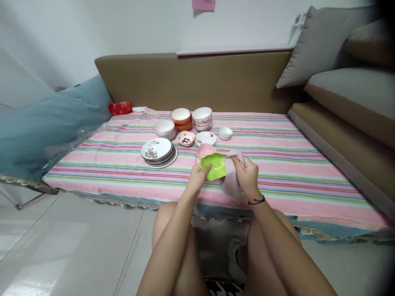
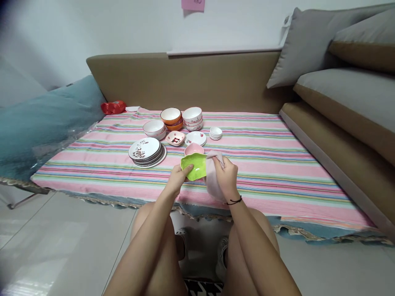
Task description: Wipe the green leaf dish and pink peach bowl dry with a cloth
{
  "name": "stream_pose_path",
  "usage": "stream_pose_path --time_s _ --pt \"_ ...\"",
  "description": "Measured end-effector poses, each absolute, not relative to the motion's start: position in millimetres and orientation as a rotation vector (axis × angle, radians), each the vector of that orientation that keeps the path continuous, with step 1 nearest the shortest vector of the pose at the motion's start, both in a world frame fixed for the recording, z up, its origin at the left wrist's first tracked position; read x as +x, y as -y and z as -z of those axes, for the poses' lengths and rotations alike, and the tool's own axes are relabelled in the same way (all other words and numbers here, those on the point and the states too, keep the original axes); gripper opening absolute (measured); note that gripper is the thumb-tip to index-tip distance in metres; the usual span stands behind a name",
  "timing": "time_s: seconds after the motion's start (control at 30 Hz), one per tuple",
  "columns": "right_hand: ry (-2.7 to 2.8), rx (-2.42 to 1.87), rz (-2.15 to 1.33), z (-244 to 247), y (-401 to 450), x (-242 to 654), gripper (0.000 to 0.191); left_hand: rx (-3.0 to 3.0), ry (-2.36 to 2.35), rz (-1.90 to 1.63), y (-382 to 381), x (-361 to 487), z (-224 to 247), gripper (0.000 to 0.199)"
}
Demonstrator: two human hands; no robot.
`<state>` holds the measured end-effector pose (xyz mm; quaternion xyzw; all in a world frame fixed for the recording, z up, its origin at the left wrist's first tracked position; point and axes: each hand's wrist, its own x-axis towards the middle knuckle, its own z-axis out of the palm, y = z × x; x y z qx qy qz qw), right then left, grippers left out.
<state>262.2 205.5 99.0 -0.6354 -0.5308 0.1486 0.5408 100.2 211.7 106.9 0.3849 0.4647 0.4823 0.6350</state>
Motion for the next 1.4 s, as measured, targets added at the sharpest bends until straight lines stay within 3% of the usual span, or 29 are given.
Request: stream_pose_path --time_s 0.2,0.4,0.67,0.83,1.07,1.4 --pt "1.095 -1.461 -0.601 -91.6 -204.2 243.7 0.041 0.812 -1.047 -1.162 -211.9 108.8 -104.3 0.039" --pt "1.050 -1.427 -0.750 -86.7 -207.1 241.0 0.042 1.005 -1.136 -1.194 -220.8 106.6 -96.0 0.033" --pt "1.206 -1.485 -0.454 -91.0 -210.6 258.6 0.035 1.408 -1.163 -1.002 -220.6 104.7 -103.1 0.037" --pt "1.444 -1.389 -0.345 -93.5 -208.2 260.7 0.026 1.894 -1.425 -0.666 -213.4 109.1 -101.3 0.017" --pt "1.431 -1.344 -0.287 -91.8 -209.1 252.8 0.028 1.298 -1.205 -0.764 -209.0 119.7 -93.7 0.010" --pt "1.397 -1.424 -0.432 -83.5 -211.2 247.0 0.033 0.791 -1.083 -1.130 -212.3 121.8 -98.2 0.019"
